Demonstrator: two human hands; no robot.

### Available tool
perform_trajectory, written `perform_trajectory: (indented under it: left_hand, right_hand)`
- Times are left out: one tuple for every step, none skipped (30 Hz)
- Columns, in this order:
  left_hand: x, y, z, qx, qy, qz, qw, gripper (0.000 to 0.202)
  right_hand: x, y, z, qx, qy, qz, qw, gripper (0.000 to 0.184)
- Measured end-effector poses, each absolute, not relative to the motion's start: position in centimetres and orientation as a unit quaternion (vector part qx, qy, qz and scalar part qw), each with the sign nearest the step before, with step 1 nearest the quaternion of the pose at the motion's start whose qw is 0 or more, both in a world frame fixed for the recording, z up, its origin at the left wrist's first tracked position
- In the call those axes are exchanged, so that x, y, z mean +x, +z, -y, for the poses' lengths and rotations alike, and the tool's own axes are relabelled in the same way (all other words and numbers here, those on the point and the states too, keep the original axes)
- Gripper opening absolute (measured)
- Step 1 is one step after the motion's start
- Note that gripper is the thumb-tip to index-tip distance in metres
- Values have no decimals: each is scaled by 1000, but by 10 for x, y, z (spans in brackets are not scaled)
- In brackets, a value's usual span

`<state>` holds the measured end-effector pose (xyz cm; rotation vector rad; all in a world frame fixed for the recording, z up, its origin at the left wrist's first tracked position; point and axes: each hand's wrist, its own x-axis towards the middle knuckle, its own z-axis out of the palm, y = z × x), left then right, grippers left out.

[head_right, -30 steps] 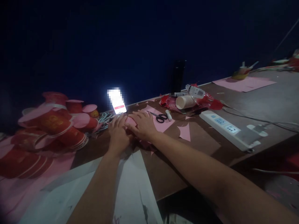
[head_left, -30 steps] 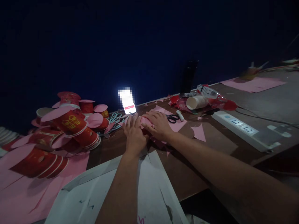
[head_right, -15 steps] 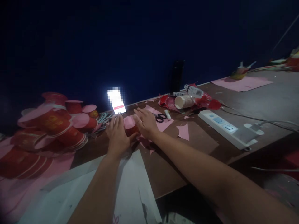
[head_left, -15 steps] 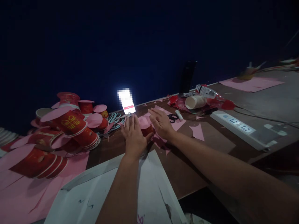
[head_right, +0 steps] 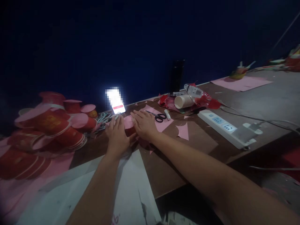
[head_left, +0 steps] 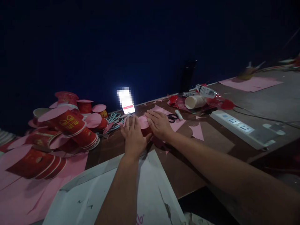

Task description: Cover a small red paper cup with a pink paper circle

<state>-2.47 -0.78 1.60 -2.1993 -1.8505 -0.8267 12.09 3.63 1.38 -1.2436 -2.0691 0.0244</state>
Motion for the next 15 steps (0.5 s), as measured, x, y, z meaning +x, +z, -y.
perform_trajectory:
  left_hand:
    - [-25,16,8,-733,-277,617,76,84]
    - [-25,16,7,-733,-278,616,76,84]
    - [-25,16,7,-733,-279,616,77,84]
    - [-25,16,7,-732,-280,616,77,83]
    - [-25,15,7,-732,-280,616,76,83]
    - [-25,15,6,-732,-281,616,74,83]
    - [-24,15,6,-732,-282,617,70,84]
    - [-24,14,6,-731,-285,617,65,85]
    - [-23,14,7,-729,-290,618,57,87]
    - [-23,14,7,-726,-296,619,47,91]
    - [-22,15,8,-722,-304,620,34,95]
    - [-22,15,9,-719,-314,620,19,100]
    - [-22,16,10,-716,-324,618,3,104]
    - [-23,18,10,-717,-334,612,-16,107]
    - [-25,19,10,-718,-347,603,-37,108]
  right_hand:
    - [121,14,-36,-484,9,799,355,45]
    - [120,13,-35,-487,9,798,356,45]
    - [120,13,-35,-490,9,796,356,44]
    - [120,13,-35,-492,9,794,357,44]
    - [120,12,-34,-493,9,793,358,44]
    - [120,12,-34,-493,9,792,359,44]
    - [121,11,-35,-492,11,793,360,44]
    - [121,11,-35,-489,13,794,360,45]
    - [121,10,-36,-486,18,796,361,46]
    - [121,10,-36,-480,27,798,364,47]
    - [121,9,-37,-472,41,799,371,49]
    - [122,9,-38,-465,58,796,383,51]
    - [122,9,-40,-460,77,789,399,53]
    - [123,8,-41,-457,97,779,418,55]
    - [124,8,-43,-457,118,767,436,57]
